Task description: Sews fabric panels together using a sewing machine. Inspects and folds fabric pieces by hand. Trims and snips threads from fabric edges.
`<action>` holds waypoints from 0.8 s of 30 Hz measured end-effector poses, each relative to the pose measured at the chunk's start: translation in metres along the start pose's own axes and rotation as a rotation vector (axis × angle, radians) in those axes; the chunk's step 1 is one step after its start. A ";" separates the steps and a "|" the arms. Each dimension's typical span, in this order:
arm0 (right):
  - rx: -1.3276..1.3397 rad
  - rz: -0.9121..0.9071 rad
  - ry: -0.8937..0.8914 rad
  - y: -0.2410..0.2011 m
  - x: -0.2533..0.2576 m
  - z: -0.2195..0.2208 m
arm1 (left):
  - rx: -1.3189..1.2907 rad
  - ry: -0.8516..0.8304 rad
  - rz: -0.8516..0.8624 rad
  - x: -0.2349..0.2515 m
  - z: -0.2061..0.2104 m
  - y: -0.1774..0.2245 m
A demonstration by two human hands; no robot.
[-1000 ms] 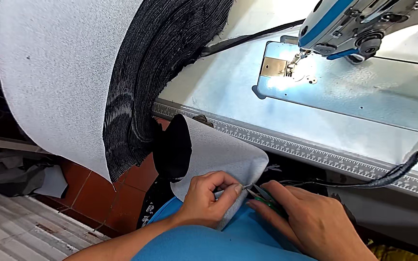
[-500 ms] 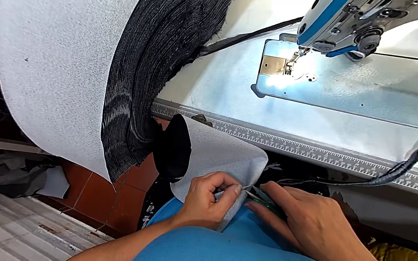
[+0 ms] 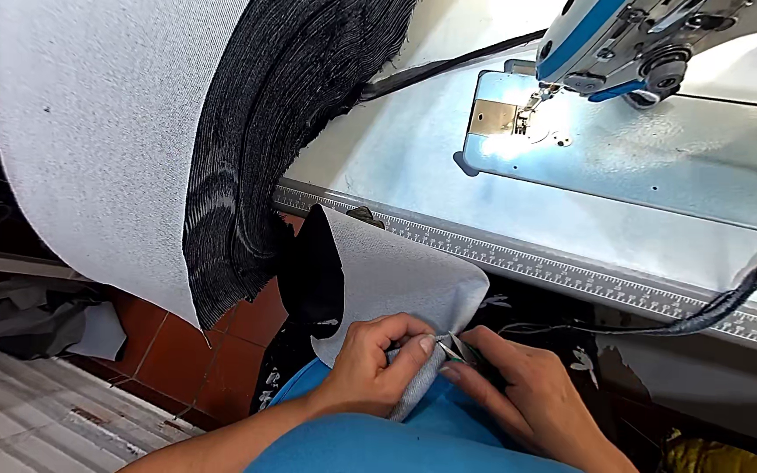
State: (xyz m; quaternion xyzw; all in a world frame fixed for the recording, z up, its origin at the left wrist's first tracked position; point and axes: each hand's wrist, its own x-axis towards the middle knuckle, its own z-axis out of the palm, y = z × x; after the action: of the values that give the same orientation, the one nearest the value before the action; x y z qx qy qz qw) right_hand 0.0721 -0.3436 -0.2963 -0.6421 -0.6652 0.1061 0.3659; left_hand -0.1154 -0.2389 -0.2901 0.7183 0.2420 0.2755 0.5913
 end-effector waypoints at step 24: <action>-0.441 -0.238 0.079 -0.005 0.013 -0.010 | 0.050 0.017 -0.044 0.005 0.001 0.004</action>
State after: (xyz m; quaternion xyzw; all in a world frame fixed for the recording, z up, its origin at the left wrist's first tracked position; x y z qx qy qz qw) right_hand 0.0762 -0.3357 -0.2816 -0.6273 -0.7283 -0.1108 0.2527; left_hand -0.1112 -0.2371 -0.2862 0.7249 0.2695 0.2624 0.5770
